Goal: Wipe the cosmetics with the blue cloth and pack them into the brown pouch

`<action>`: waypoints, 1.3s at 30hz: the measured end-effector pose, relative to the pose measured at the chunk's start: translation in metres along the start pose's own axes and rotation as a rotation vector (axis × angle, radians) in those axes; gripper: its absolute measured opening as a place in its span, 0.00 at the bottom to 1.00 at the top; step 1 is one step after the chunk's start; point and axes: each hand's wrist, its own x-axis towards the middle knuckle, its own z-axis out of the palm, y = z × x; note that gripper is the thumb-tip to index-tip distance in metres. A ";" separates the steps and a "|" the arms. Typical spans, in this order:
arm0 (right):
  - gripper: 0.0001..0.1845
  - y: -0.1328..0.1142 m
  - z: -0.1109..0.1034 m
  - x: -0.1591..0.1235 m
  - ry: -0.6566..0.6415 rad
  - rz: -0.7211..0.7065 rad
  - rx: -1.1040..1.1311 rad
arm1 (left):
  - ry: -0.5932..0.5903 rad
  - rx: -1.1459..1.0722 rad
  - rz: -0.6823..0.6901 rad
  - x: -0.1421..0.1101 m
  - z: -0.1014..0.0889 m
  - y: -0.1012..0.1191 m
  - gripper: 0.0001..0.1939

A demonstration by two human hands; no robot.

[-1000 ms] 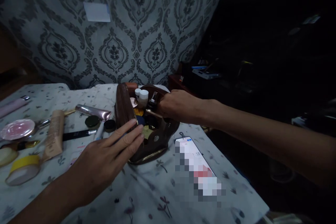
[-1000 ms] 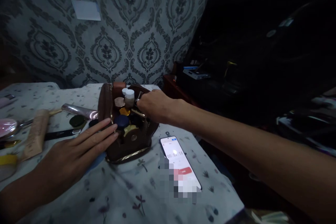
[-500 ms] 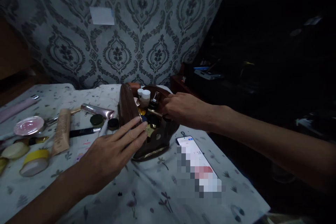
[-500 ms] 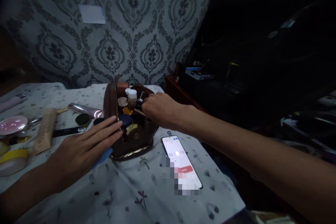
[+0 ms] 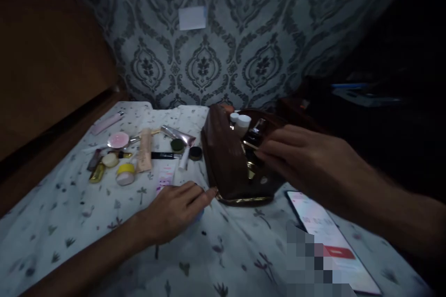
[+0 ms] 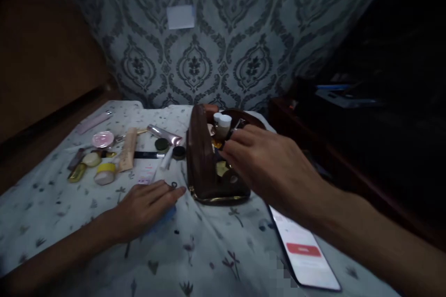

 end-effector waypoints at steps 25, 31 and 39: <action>0.14 -0.200 0.146 0.052 0.067 0.553 1.587 | 0.406 -0.253 -1.052 -0.094 -0.026 -0.073 0.16; 0.11 -0.201 0.144 0.040 0.152 0.436 1.377 | 0.243 -0.192 -1.106 -0.126 -0.019 -0.114 0.23; 0.10 -0.201 0.144 0.039 0.167 0.407 1.334 | -0.094 -0.313 -1.035 -0.127 -0.019 -0.115 0.32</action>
